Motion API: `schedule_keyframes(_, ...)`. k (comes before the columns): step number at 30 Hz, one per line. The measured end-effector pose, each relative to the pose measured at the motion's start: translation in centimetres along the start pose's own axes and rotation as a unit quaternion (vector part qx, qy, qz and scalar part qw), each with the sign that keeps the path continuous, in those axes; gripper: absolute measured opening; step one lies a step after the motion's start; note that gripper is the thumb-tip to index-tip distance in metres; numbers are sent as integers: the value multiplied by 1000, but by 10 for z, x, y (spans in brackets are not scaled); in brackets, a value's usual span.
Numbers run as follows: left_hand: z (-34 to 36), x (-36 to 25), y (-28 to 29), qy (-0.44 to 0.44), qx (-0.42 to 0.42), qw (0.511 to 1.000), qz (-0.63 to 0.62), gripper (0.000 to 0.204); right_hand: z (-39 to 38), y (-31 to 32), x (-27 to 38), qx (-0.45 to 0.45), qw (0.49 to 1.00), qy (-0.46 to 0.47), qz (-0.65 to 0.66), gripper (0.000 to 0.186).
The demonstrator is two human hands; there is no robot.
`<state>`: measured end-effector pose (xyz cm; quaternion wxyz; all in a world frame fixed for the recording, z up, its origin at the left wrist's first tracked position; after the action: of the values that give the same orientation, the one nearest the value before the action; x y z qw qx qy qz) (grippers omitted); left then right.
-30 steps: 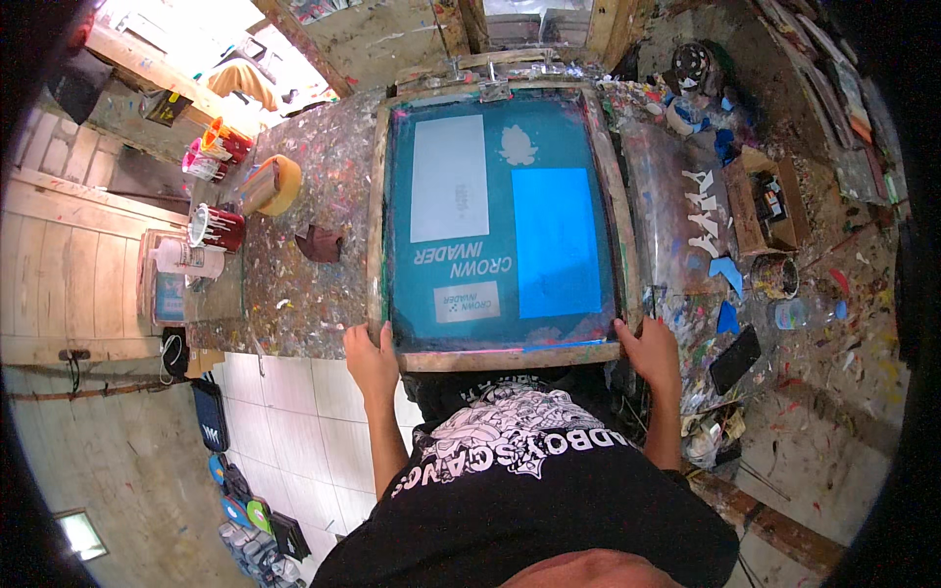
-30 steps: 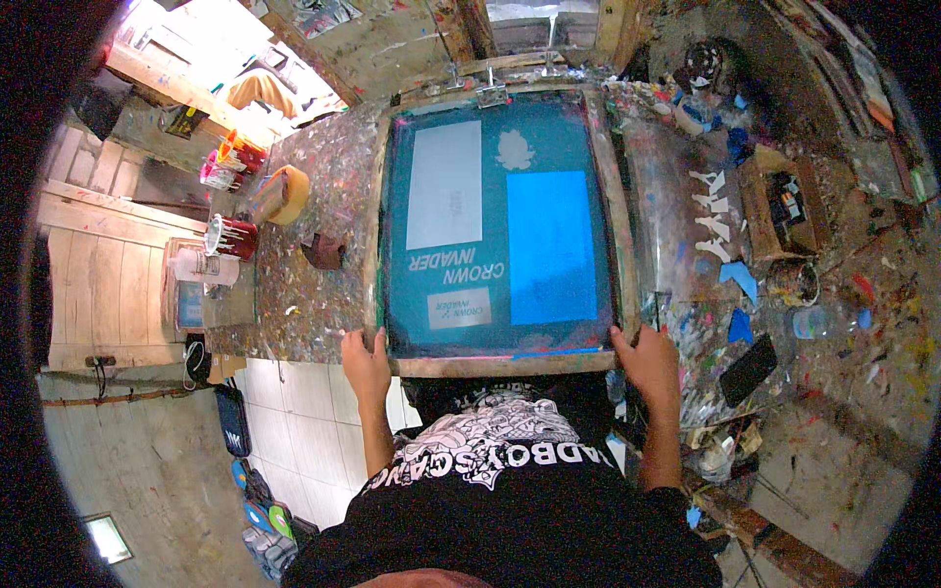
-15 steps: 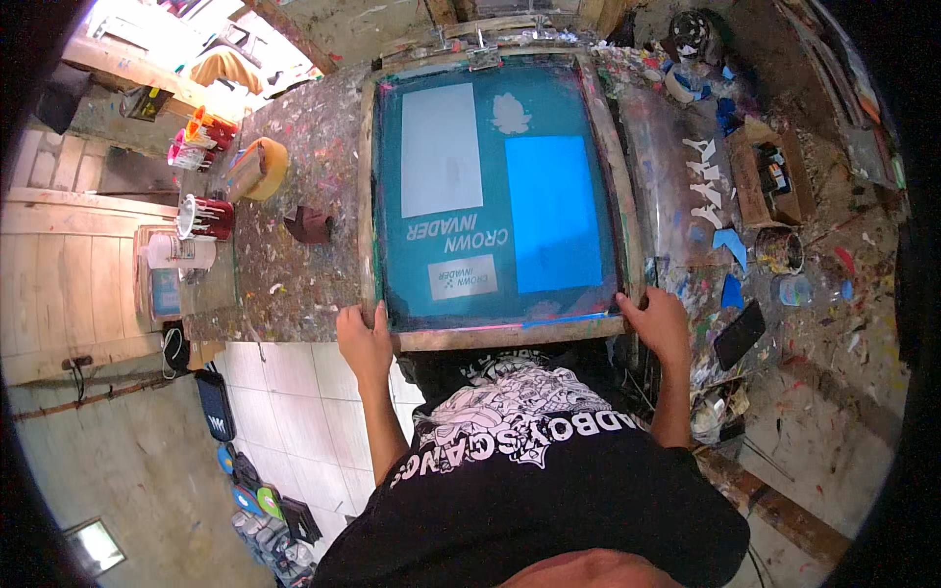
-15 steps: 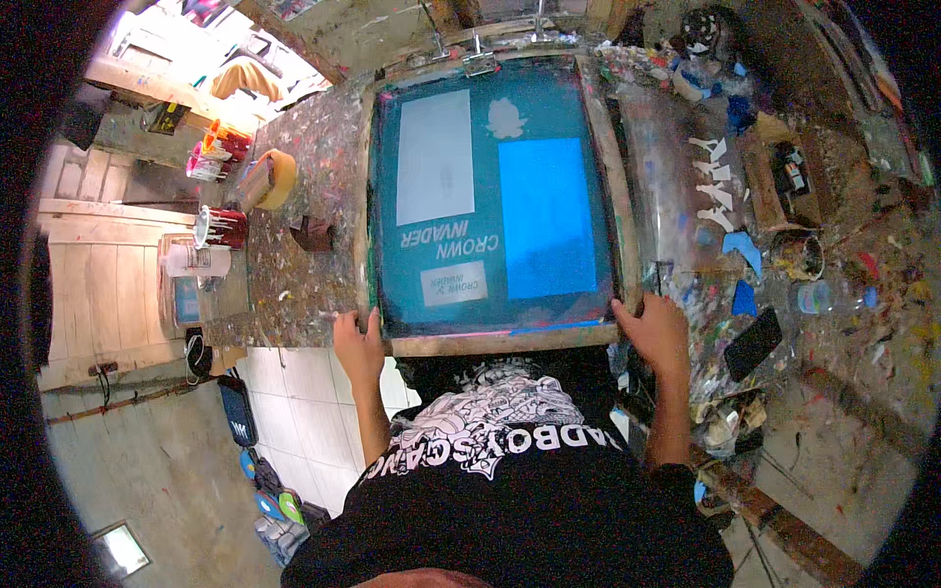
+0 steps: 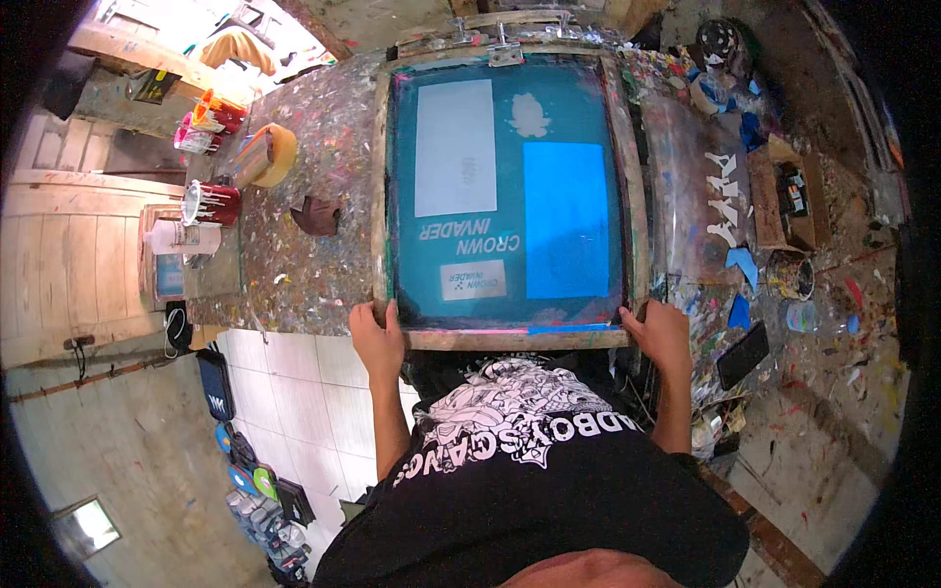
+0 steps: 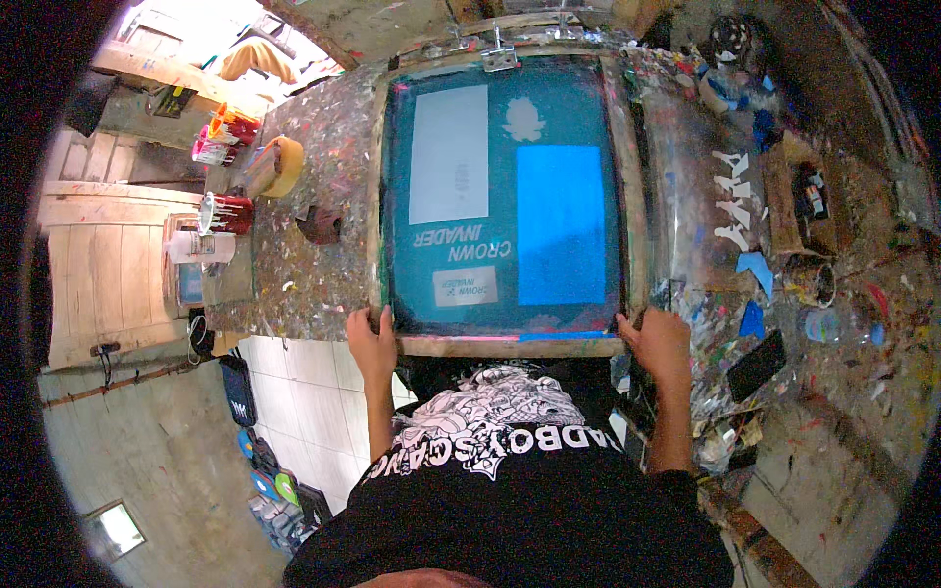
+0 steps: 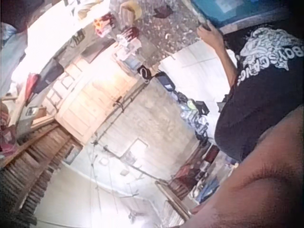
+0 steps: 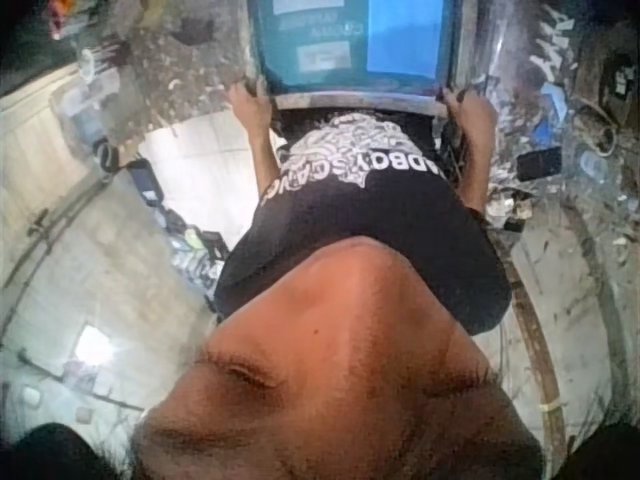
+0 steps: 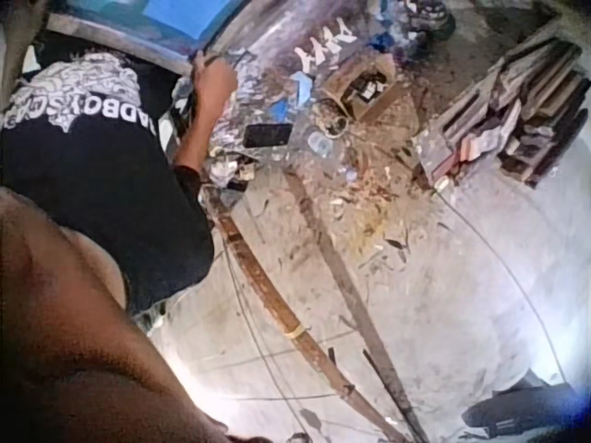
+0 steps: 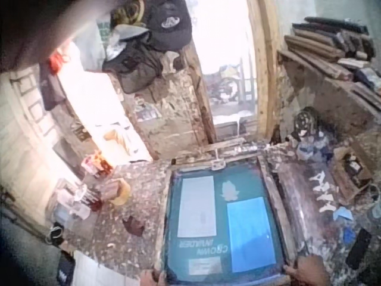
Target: The person cleans a screen printing frame by applying liquid from a bottle onto a blue cloth and wiping the mesh surface.
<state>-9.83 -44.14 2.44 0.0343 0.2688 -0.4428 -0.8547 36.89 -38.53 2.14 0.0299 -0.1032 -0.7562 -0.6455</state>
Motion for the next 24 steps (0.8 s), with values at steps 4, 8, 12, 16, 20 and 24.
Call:
schedule_keyframes(4, 3, 5, 1, 11, 32, 999, 6, 31, -2, 7, 1, 16, 1000, -10, -3, 59)
schedule_keyframes(8, 4, 1, 4, 35, 49, 998, 11, 31, -4, 18, 7, 12, 999, -30, 9, 59)
schedule_keyframes(12, 5, 3, 2, 25, 49, 998, 13, 31, 0, 15, 1, 18, 999, -37, -6, 59)
schedule_keyframes(16, -1, 2, -3, 17, 18, 1000, -5, 30, -3, 8, 6, 39, 998, -48, 1, 60)
schedule_keyframes(20, -8, 2, -9, 44, -4, 999, -12, 29, -8, -5, 10, -92, 995, -29, 1, 54)
schedule_keyframes(24, -12, 6, -11, 74, -18, 997, -17, 30, -8, -4, 18, -71, 996, -58, -9, 48)
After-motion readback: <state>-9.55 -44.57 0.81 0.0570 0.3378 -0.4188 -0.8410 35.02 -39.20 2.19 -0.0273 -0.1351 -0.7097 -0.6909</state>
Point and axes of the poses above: each hand's wrist, its own z-axis towards the middle knuckle, its own y-axis out of the back of the hand, x = y × z, the point moved 6 cm from there along z, towards the middle knuckle, and after that the axes turned 14 degrees about -x, right-handed, at the moved point
